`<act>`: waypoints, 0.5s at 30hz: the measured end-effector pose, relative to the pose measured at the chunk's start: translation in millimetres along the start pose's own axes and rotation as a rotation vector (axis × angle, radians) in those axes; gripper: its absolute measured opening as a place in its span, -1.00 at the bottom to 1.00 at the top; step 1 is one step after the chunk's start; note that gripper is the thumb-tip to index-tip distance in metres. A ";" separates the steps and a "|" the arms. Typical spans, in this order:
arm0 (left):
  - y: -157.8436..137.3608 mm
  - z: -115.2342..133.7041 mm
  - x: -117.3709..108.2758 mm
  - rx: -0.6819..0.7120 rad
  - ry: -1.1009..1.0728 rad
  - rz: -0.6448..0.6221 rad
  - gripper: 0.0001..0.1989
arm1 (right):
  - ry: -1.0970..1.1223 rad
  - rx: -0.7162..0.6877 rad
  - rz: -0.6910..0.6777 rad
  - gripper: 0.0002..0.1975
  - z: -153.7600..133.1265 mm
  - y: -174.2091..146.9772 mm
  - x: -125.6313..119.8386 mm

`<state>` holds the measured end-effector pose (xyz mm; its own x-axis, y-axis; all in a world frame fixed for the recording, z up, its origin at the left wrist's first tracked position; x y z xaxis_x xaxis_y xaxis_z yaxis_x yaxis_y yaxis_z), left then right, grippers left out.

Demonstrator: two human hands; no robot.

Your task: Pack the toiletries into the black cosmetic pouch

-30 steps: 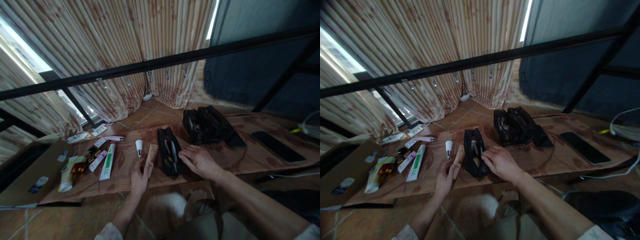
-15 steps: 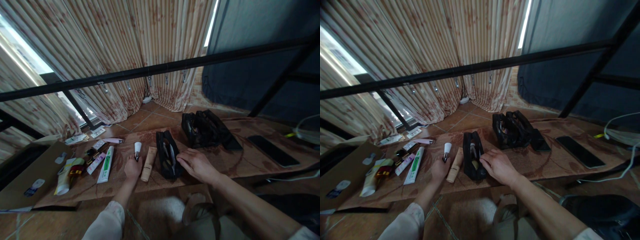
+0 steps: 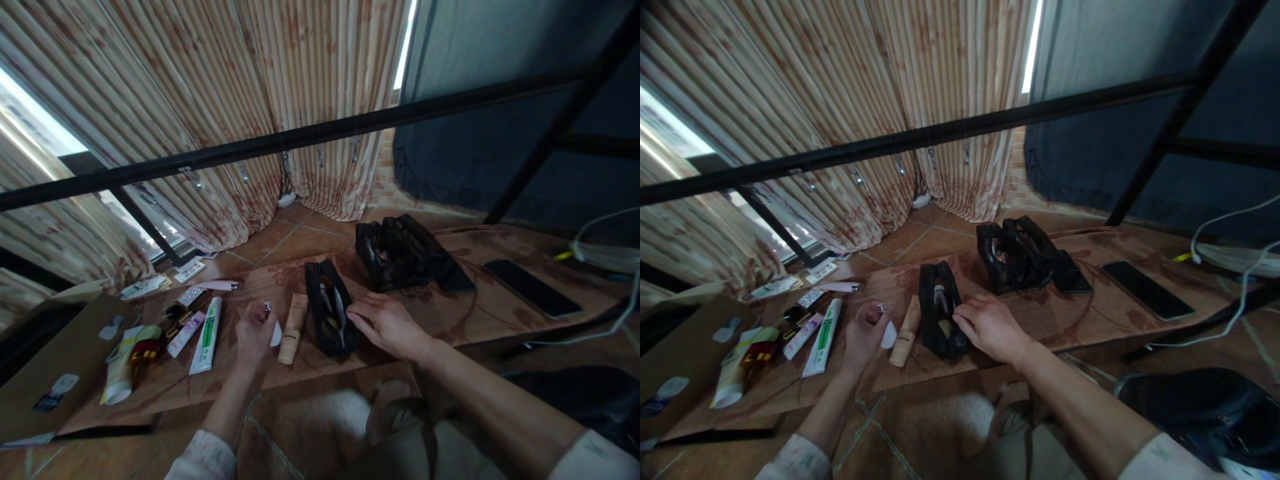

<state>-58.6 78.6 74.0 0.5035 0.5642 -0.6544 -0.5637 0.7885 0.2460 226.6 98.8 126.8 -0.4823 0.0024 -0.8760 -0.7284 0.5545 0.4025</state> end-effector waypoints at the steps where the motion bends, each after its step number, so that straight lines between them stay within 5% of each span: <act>1: -1.7 -2.5 1.8 -0.021 -0.062 0.004 -0.74 | 0.000 -0.003 0.002 -0.69 -0.1 0.1 -0.1; 11: -22.8 -30.9 31.9 -0.140 -0.288 -0.186 -0.75 | 0.003 0.001 0.002 -0.69 0.3 -0.5 -0.3; 15: -26.0 -35.7 43.1 -0.090 -0.344 -0.216 -0.74 | 0.019 -0.007 0.013 -0.70 -0.3 -0.2 -1.0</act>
<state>-45.6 73.7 13.9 0.7975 0.4492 -0.4029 -0.4683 0.8818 0.0561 227.1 98.4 127.7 -0.5013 -0.0062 -0.8653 -0.7251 0.5487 0.4161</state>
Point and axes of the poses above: each hand's wrist, its own y-axis towards the middle knuckle, its own x-axis out of the palm, z = x × y, the point moved 7 cm from there along y, towards the middle knuckle, and after that the axes turned 6 degrees about -x, right-handed, at the moved point
